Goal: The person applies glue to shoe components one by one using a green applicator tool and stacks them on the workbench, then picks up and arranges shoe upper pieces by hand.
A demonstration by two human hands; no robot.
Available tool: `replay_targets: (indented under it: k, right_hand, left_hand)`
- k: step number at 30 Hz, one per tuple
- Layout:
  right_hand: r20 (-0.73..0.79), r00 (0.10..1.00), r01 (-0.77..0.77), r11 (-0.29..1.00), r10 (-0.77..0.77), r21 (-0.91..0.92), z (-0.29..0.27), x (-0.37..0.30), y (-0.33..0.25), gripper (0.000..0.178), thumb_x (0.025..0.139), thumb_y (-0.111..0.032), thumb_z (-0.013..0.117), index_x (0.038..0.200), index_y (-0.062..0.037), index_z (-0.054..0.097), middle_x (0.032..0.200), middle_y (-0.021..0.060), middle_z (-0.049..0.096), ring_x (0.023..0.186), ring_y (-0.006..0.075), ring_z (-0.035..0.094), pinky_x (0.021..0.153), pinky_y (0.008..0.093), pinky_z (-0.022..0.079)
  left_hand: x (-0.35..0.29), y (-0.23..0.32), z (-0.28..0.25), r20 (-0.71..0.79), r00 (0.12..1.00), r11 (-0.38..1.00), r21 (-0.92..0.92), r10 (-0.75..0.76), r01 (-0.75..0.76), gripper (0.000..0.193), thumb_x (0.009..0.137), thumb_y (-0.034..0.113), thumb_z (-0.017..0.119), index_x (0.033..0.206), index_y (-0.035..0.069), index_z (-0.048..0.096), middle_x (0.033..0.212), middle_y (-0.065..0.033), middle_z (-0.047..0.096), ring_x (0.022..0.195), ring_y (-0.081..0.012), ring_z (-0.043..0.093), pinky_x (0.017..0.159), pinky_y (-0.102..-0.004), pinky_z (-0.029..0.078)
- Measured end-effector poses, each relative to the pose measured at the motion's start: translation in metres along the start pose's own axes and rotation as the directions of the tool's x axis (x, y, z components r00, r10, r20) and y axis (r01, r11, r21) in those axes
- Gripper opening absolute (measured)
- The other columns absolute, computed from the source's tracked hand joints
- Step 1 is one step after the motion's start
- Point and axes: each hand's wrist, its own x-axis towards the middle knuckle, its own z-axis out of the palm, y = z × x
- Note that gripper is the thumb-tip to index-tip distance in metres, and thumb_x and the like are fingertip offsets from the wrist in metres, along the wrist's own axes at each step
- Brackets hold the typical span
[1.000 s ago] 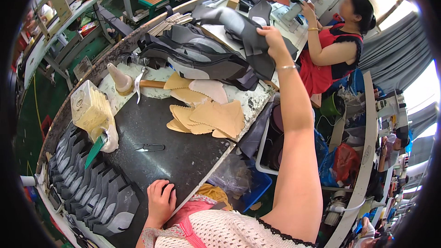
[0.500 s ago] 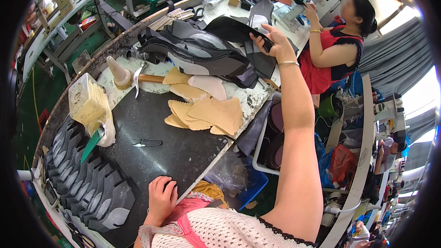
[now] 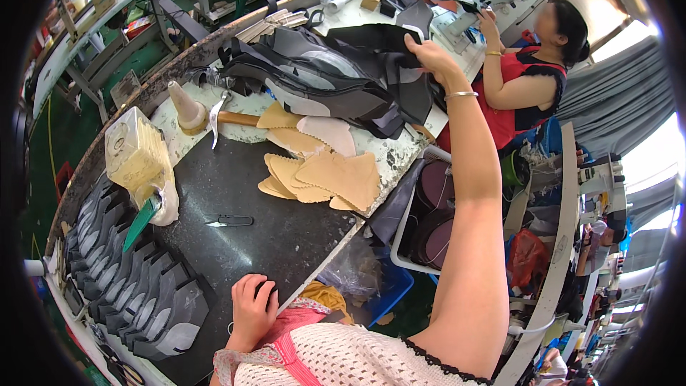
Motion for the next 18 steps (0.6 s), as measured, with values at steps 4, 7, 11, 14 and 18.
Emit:
replay_targets:
  k: [4,7,11,14,18]
  right_hand:
    - [-0.154,0.939,0.344,0.811,-0.308,0.474,-0.013,-0.019,-0.013,0.04,0.094,-0.039,0.062,0.111,-0.0027,0.063,0.095,0.0003,0.063,0.077,0.0072,0.055,0.063,0.0228,0.044]
    - [-0.292,0.861,0.509,0.7,-0.416,0.501,-0.022,-0.052,-0.024,0.028,0.094,-0.027,0.064,0.111,-0.0045,0.063,0.098,-0.001,0.064,0.076,0.0059,0.06,0.06,0.02,0.049]
    - [-0.356,0.818,0.569,0.551,-0.451,0.61,-0.004,-0.108,-0.04,0.023,0.095,-0.021,0.063,0.111,-0.0044,0.063,0.096,-0.0014,0.064,0.078,0.0058,0.061,0.062,0.0203,0.051]
    - [-0.283,0.89,0.445,0.55,-0.356,0.707,0.037,-0.171,-0.028,0.019,0.097,-0.017,0.059,0.111,-0.0044,0.063,0.094,-0.0014,0.064,0.078,0.0059,0.061,0.061,0.0214,0.05]
    - [0.12,0.851,0.465,0.839,-0.512,0.284,0.077,-0.236,-0.004,0.024,0.093,-0.007,0.056,0.116,-0.0031,0.062,0.107,0.01,0.064,0.097,0.0172,0.062,0.078,0.0292,0.051]
  left_hand:
    - [0.001,-0.001,-0.001,0.008,1.0,1.0,-0.006,-0.002,0.002,0.025,0.074,0.005,0.07,0.098,0.006,0.062,0.106,-0.0109,0.058,0.105,-0.0318,0.055,0.089,-0.0442,0.041]
    - [0.008,0.0,-0.006,-0.02,0.999,0.999,-0.034,0.026,-0.026,0.026,0.074,0.005,0.07,0.099,0.005,0.063,0.106,-0.0111,0.058,0.104,-0.032,0.055,0.089,-0.0437,0.042]
    - [0.034,0.008,-0.016,-0.078,0.996,0.955,-0.295,-0.049,0.024,0.036,0.073,0.008,0.074,0.106,0.004,0.061,0.112,-0.0132,0.059,0.108,-0.0336,0.056,0.094,-0.0435,0.041]
    - [0.068,0.013,-0.021,0.051,0.978,0.653,-0.738,-0.202,0.173,0.078,0.071,0.018,0.083,0.135,0.002,0.043,0.133,-0.0183,0.051,0.127,-0.0338,0.048,0.108,-0.0432,0.034]
    - [0.115,0.01,-0.015,0.091,0.951,-0.036,-0.996,-0.295,0.084,0.101,0.079,0.033,0.077,0.151,0.008,0.01,0.148,-0.0182,0.034,0.136,-0.0301,0.038,0.111,-0.0442,0.033]
